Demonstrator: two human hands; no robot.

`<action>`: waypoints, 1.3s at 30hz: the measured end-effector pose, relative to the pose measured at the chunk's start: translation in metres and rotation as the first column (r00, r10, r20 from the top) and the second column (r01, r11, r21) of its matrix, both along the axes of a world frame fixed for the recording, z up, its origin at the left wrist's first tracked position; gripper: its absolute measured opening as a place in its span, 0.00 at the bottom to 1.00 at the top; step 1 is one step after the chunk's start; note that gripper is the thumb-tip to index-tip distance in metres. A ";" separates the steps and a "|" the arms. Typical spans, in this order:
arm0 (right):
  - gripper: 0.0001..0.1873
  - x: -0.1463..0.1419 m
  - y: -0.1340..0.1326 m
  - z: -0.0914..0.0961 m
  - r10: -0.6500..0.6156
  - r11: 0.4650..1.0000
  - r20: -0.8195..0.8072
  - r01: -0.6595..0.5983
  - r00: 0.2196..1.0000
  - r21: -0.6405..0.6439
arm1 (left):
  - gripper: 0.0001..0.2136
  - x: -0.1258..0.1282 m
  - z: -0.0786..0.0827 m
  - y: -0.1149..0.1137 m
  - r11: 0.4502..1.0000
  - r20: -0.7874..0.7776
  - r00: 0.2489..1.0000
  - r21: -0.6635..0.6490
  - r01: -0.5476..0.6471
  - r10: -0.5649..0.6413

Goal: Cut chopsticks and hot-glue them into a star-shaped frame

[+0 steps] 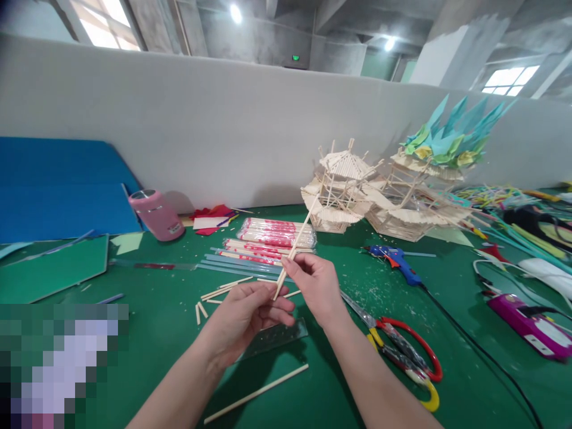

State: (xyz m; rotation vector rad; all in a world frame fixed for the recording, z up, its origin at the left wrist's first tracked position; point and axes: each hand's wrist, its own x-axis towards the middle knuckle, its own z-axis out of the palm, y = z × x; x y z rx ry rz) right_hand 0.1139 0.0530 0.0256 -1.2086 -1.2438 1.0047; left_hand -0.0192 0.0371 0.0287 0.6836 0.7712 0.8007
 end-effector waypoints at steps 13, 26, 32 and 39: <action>0.13 0.000 0.000 -0.001 0.013 1.000 -0.001 -0.013 1.000 -0.004 | 0.10 0.000 0.001 0.000 1.000 -0.027 1.000 0.020 0.007 -0.007; 0.14 -0.007 -0.015 0.004 0.086 0.996 0.088 -0.088 0.992 0.014 | 0.11 0.002 0.000 0.000 0.975 -0.144 0.990 0.220 0.030 0.002; 0.14 0.005 -0.012 0.010 0.120 0.991 0.128 -0.126 0.984 0.039 | 0.11 0.002 -0.002 -0.001 0.981 -0.124 0.992 0.186 0.056 -0.033; 0.12 0.011 -0.008 0.007 0.091 0.996 0.130 -0.090 0.987 -0.010 | 0.10 0.002 -0.005 -0.003 0.987 -0.081 0.991 0.110 0.115 -0.107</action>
